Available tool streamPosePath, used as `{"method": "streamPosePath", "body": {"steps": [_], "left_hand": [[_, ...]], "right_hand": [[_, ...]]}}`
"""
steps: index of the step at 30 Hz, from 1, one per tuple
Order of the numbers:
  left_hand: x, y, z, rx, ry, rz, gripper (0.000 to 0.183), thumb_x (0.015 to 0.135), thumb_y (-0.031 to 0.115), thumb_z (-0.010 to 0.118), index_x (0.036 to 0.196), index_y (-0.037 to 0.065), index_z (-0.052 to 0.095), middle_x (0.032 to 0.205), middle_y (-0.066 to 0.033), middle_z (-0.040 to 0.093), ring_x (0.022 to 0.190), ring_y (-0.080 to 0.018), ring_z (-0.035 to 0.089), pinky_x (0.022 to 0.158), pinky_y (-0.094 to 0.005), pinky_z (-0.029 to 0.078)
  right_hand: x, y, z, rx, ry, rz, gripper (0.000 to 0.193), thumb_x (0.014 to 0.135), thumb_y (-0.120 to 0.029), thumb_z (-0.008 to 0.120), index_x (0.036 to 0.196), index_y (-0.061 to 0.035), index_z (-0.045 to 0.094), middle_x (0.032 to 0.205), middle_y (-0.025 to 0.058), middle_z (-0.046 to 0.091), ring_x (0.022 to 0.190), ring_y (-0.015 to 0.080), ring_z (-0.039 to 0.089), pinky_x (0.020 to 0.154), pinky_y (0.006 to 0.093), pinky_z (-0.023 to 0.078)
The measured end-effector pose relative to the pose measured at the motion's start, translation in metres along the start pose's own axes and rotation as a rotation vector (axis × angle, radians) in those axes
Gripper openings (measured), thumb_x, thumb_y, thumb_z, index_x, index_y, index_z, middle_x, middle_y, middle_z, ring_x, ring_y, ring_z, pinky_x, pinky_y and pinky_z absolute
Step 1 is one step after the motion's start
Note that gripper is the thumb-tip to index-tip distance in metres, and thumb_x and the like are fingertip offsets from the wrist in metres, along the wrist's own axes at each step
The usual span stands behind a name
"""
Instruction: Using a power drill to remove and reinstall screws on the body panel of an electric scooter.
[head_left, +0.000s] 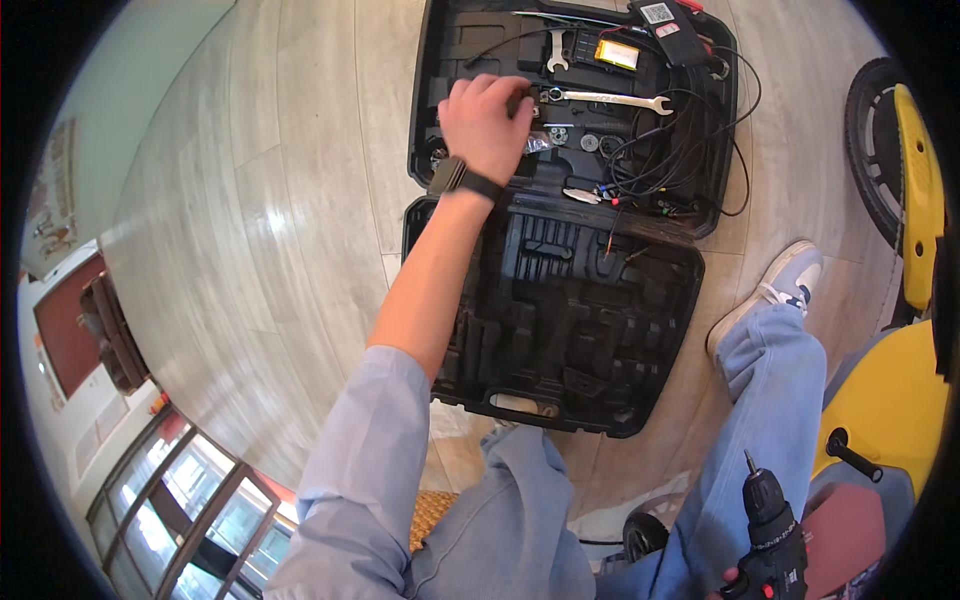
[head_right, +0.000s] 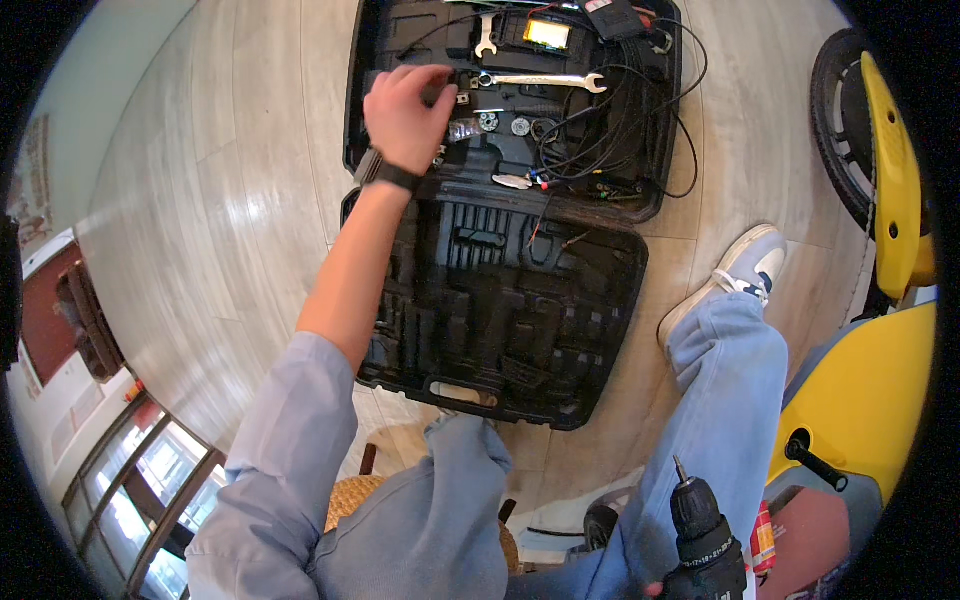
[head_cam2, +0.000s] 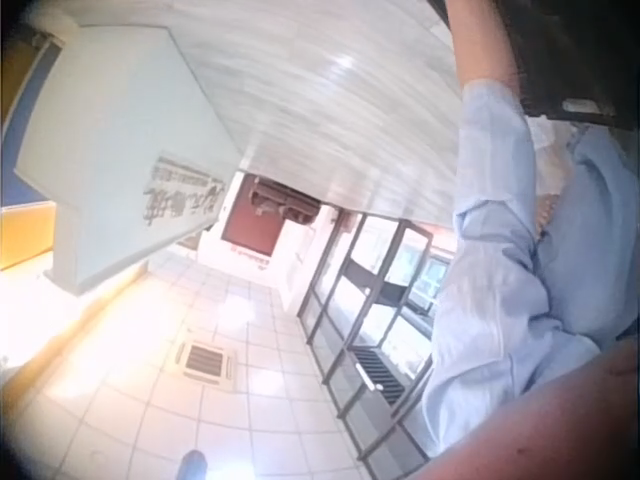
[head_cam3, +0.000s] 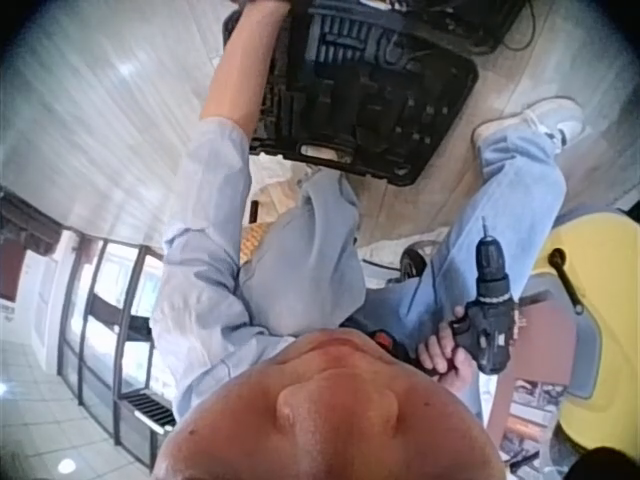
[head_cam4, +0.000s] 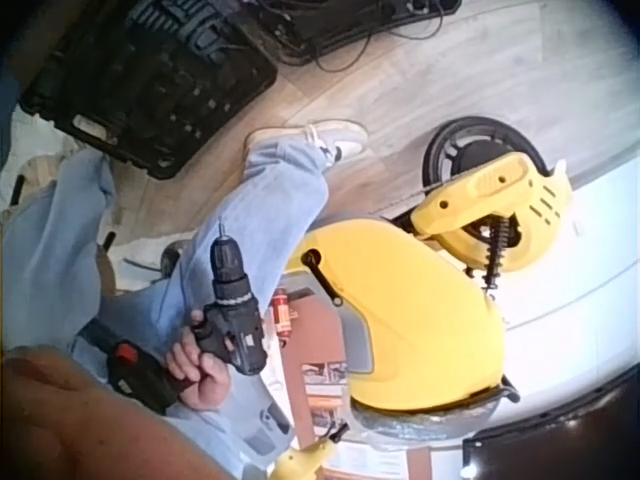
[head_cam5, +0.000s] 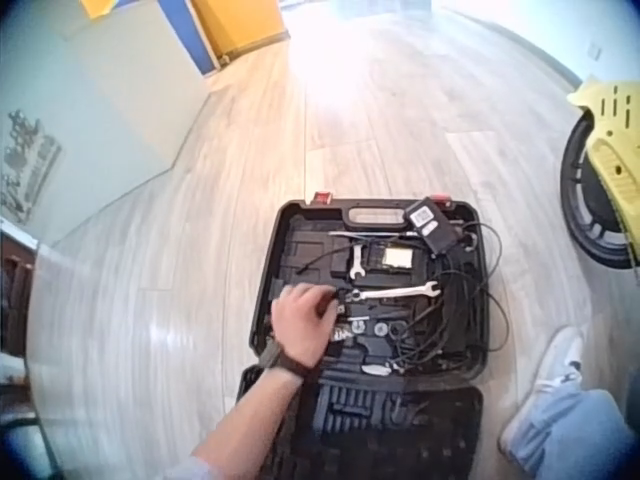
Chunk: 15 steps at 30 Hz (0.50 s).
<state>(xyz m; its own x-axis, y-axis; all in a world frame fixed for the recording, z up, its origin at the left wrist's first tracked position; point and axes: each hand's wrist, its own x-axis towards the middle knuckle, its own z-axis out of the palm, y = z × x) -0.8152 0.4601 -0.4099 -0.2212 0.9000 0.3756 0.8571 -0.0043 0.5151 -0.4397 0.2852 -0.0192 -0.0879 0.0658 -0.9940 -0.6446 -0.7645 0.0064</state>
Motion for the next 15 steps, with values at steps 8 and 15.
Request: {"method": "streamPosePath", "body": {"steps": [8, 15], "left_hand": [[0.011, 0.000, 0.044, 0.363, -0.166, 0.030, 0.014, 0.076, 0.023, 0.068, 0.090, 0.024, 0.072, 0.091, 0.0028, 0.061, 0.092, -0.0193, 0.056, 0.079, -0.0407, 0.037], [0.017, -0.004, 0.028, 0.122, -0.197, -0.090, 0.010, 0.077, 0.014, 0.068, 0.087, 0.015, 0.070, 0.093, -0.0020, 0.064, 0.088, -0.0203, 0.060, 0.076, -0.0378, 0.044]], "right_hand": [[-0.004, 0.006, -0.007, 0.055, 0.009, -0.052, 0.066, 0.080, -0.015, 0.069, 0.136, -0.0082, 0.035, 0.076, 0.0000, 0.044, 0.053, 0.0079, 0.041, 0.051, 0.0232, 0.038], [0.000, -0.001, -0.011, 0.053, -0.038, 0.004, 0.064, 0.081, -0.016, 0.068, 0.135, -0.0086, 0.036, 0.076, -0.0002, 0.044, 0.054, 0.0077, 0.041, 0.051, 0.0229, 0.037]]}}
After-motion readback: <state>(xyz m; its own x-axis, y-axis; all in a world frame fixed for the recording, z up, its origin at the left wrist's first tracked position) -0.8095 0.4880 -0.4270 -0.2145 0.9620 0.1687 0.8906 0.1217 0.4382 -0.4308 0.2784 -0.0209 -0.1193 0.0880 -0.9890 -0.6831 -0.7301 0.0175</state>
